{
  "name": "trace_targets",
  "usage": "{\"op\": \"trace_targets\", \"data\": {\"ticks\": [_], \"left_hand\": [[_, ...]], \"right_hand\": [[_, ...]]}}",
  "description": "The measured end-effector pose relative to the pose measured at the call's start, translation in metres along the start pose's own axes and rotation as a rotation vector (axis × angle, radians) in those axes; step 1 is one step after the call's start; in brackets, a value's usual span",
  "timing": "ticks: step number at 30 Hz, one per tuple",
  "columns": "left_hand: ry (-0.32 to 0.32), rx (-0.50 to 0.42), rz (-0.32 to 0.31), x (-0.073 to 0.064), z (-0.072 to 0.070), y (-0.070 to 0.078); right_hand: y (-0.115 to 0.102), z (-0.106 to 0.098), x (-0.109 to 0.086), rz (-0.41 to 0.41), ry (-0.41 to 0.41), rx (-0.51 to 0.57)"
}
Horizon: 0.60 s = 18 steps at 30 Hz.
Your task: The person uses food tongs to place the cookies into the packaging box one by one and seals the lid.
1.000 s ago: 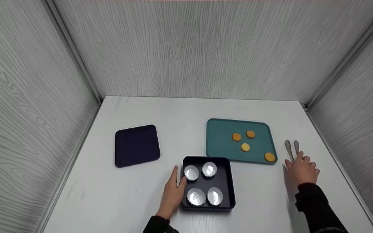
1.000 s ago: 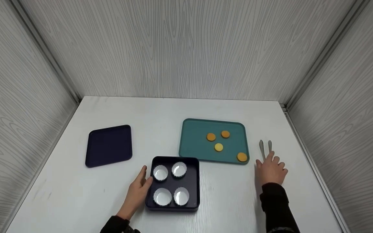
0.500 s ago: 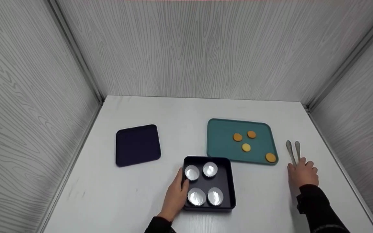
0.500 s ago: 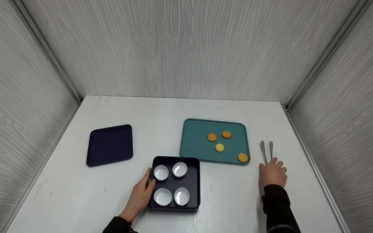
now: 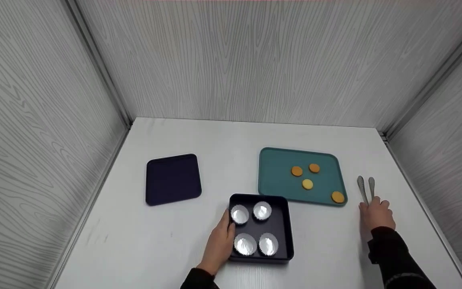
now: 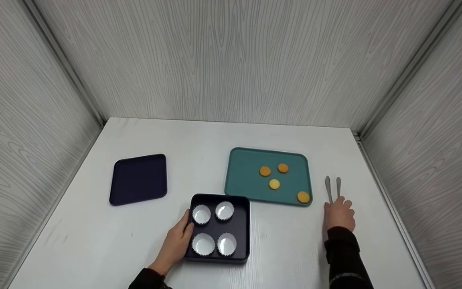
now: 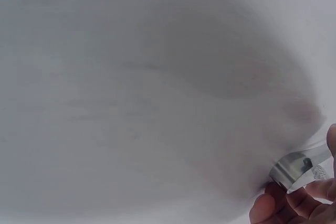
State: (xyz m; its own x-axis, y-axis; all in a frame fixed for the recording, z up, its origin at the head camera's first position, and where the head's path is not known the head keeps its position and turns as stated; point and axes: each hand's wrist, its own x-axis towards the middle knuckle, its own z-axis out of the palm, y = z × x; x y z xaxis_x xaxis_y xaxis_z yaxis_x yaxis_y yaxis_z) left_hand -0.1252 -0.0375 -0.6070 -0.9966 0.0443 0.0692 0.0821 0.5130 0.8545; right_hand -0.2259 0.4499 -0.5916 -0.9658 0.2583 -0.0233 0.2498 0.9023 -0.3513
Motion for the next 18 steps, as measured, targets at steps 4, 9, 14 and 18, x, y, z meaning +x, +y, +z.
{"op": "trace_targets", "data": {"ticks": [4, 9, 14, 18], "left_hand": [[0.009, 0.012, 0.011, -0.0001, 0.0013, 0.0007], [0.008, 0.003, 0.008, 0.0007, 0.0015, 0.0013], [0.006, -0.005, -0.007, 0.0008, 0.0015, 0.0008], [0.015, -0.008, -0.006, 0.0003, 0.0015, -0.0005]], "right_hand": [[0.0038, 0.0024, 0.0022, 0.012, 0.01, -0.007], [0.0068, 0.0052, 0.0053, 0.063, -0.004, -0.008], [0.0055, 0.0038, 0.0057, 0.07, -0.014, -0.002], [0.0027, -0.0001, 0.0048, 0.074, -0.021, 0.05]]}}
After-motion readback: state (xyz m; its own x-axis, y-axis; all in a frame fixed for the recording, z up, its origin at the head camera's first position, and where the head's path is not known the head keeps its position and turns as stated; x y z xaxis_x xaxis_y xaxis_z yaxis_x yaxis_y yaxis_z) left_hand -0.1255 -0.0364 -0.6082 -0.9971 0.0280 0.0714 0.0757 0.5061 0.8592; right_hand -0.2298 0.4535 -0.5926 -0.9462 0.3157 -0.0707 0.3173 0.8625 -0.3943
